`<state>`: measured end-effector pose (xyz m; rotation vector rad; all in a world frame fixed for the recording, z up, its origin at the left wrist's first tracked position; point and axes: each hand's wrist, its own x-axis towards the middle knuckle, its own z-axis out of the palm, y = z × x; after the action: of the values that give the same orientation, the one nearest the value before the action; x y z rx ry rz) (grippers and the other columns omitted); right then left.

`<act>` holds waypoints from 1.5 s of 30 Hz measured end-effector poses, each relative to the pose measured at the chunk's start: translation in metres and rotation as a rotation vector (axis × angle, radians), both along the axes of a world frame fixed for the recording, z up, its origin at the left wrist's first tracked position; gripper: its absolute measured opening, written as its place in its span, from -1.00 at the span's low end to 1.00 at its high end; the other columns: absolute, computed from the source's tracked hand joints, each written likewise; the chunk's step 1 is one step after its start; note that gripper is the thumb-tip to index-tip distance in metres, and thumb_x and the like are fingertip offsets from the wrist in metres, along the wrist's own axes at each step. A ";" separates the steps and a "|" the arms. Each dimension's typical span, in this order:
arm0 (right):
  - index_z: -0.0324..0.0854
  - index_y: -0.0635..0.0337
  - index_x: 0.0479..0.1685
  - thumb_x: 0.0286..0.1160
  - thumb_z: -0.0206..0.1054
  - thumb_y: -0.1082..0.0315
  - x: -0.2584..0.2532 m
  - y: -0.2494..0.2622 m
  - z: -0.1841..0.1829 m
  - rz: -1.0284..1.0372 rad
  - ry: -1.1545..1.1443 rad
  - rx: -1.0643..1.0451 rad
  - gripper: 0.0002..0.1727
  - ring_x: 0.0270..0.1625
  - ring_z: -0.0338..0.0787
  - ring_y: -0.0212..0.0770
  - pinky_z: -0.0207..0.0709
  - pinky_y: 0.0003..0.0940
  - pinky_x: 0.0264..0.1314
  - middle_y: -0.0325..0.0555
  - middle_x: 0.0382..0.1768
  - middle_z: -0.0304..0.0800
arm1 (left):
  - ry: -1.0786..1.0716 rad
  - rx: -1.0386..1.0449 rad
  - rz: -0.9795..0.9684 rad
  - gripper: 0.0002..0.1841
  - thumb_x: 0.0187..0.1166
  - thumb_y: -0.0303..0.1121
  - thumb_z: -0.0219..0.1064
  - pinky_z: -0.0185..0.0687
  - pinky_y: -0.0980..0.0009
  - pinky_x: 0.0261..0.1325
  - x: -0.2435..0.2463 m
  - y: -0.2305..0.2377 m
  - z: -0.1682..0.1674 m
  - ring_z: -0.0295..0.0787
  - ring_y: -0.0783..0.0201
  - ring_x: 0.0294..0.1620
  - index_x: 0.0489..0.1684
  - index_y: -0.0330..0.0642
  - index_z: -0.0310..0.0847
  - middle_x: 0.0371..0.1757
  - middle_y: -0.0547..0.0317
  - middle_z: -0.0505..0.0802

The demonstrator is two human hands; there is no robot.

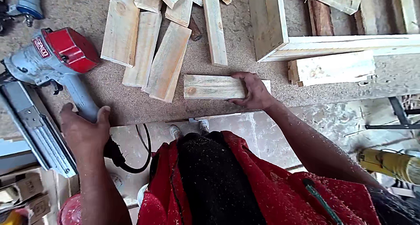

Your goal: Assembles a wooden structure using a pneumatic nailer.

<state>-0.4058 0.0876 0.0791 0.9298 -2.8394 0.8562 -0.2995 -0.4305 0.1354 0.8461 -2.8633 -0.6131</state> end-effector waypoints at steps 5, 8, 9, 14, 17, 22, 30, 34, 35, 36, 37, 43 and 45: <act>0.50 0.16 0.46 0.00 0.66 -0.22 0.000 -0.002 -0.002 0.008 0.055 -0.042 -0.03 0.30 0.74 0.06 0.50 0.16 0.44 0.06 0.28 0.76 | -0.043 0.104 0.084 0.21 0.26 -0.25 0.65 0.48 -0.59 0.18 -0.049 -0.005 0.004 0.66 -0.62 0.23 0.88 -0.13 -0.32 0.31 -0.66 0.63; 0.52 0.14 0.46 0.00 0.64 -0.24 0.000 -0.001 -0.002 0.007 0.062 -0.035 -0.04 0.29 0.75 0.07 0.49 0.16 0.45 0.05 0.27 0.77 | 0.089 0.358 0.100 0.24 0.14 -0.47 0.61 0.59 -0.24 0.44 -0.070 -0.023 -0.004 0.59 -0.17 0.50 0.88 -0.09 -0.35 0.62 -0.31 0.48; 0.51 0.14 0.46 0.00 0.63 -0.24 0.002 -0.001 -0.002 0.012 0.053 -0.036 -0.04 0.29 0.74 0.09 0.47 0.17 0.44 0.06 0.27 0.77 | 0.092 0.385 0.092 0.19 0.16 -0.46 0.58 0.65 -0.21 0.36 -0.062 -0.023 0.003 0.67 -0.11 0.41 0.88 -0.08 -0.27 0.57 -0.26 0.54; 0.52 0.07 0.42 0.00 0.58 -0.27 0.000 0.000 -0.006 -0.004 0.081 -0.082 -0.08 0.29 0.75 0.11 0.51 0.19 0.41 0.04 0.26 0.77 | -0.047 0.478 -0.189 -0.27 0.47 -0.27 0.43 0.83 0.11 -0.49 0.023 0.008 0.111 0.78 0.10 -0.57 0.68 -0.08 0.19 -0.39 0.02 0.79; 0.52 0.10 0.41 0.03 0.56 -0.27 -0.001 0.002 -0.008 0.016 0.086 -0.091 -0.09 0.26 0.76 0.11 0.50 0.18 0.39 0.05 0.24 0.78 | -0.087 0.811 -0.240 -0.80 0.52 -0.40 0.33 0.80 0.22 -0.52 0.058 0.036 0.140 0.76 0.13 -0.68 0.02 -0.15 0.54 -0.62 0.08 0.77; 0.52 0.09 0.39 0.07 0.51 -0.30 -0.002 0.002 -0.010 0.014 0.096 -0.093 -0.12 0.25 0.76 0.09 0.49 0.16 0.40 0.03 0.22 0.79 | -0.275 1.039 -0.369 -0.86 0.50 -0.30 0.45 0.84 0.23 -0.39 0.037 0.104 0.141 0.80 0.16 -0.56 -0.11 -0.07 0.71 -0.50 0.05 0.80; 0.54 0.04 0.38 0.05 0.57 -0.25 -0.002 0.004 -0.009 0.006 0.072 -0.112 -0.15 0.34 0.73 0.06 0.47 0.09 0.50 -0.05 0.27 0.78 | -0.457 0.967 -0.411 -0.93 0.44 -0.36 0.43 0.79 0.24 -0.45 0.002 0.132 0.149 0.75 0.19 -0.65 -0.24 -0.08 0.71 -0.61 0.09 0.75; 0.53 0.05 0.37 0.06 0.57 -0.24 -0.003 0.006 -0.011 0.022 0.083 -0.130 -0.15 0.33 0.75 0.03 0.50 0.05 0.48 -0.05 0.27 0.79 | -0.561 0.854 -0.377 -0.81 0.41 -0.35 0.44 0.72 0.34 -0.50 -0.002 0.142 0.152 0.69 0.30 -0.66 -0.05 -0.03 0.74 -0.59 0.23 0.74; 0.52 0.06 0.38 0.06 0.58 -0.24 -0.004 0.006 -0.011 0.023 0.086 -0.134 -0.15 0.32 0.75 0.03 0.50 0.05 0.46 -0.05 0.25 0.79 | -0.560 0.815 -0.373 -0.79 0.40 -0.34 0.45 0.70 0.36 -0.51 -0.001 0.147 0.154 0.68 0.33 -0.66 -0.04 -0.03 0.75 -0.59 0.26 0.74; 0.52 0.06 0.38 0.04 0.58 -0.23 -0.003 0.005 -0.011 0.022 0.084 -0.139 -0.13 0.30 0.76 0.02 0.50 0.04 0.46 -0.05 0.23 0.80 | -0.553 0.773 -0.380 -0.81 0.39 -0.34 0.46 0.69 0.37 -0.51 0.000 0.153 0.157 0.67 0.34 -0.65 -0.08 -0.03 0.75 -0.59 0.28 0.74; 0.50 0.06 0.40 0.04 0.59 -0.24 -0.003 0.005 -0.010 0.020 0.076 -0.138 -0.12 0.31 0.75 0.01 0.49 0.03 0.47 -0.06 0.21 0.80 | -0.542 0.740 -0.388 -0.84 0.37 -0.34 0.47 0.69 0.37 -0.52 -0.001 0.161 0.158 0.67 0.34 -0.66 -0.14 -0.04 0.74 -0.60 0.28 0.74; 0.46 0.08 0.47 0.03 0.60 -0.23 -0.003 0.006 -0.009 0.008 0.042 -0.138 -0.07 0.33 0.74 0.00 0.46 0.00 0.51 -0.06 0.21 0.80 | -0.512 0.778 -0.394 -0.81 0.41 -0.31 0.44 0.72 0.29 -0.51 -0.021 0.197 0.158 0.68 0.23 -0.67 -0.08 -0.10 0.71 -0.61 0.15 0.71; 0.45 0.07 0.48 0.01 0.61 -0.20 -0.002 0.006 -0.008 0.005 0.029 -0.142 -0.06 0.34 0.74 -0.01 0.45 0.00 0.51 -0.07 0.21 0.80 | -0.533 0.818 -0.376 -0.64 0.40 -0.36 0.38 0.73 0.27 -0.50 -0.030 0.202 0.155 0.67 0.23 -0.66 0.19 -0.14 0.66 -0.58 0.14 0.70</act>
<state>-0.4081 0.0939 0.0711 0.9238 -2.7113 1.0205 -0.3294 -0.2284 0.2902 0.5776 -3.2552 -1.9564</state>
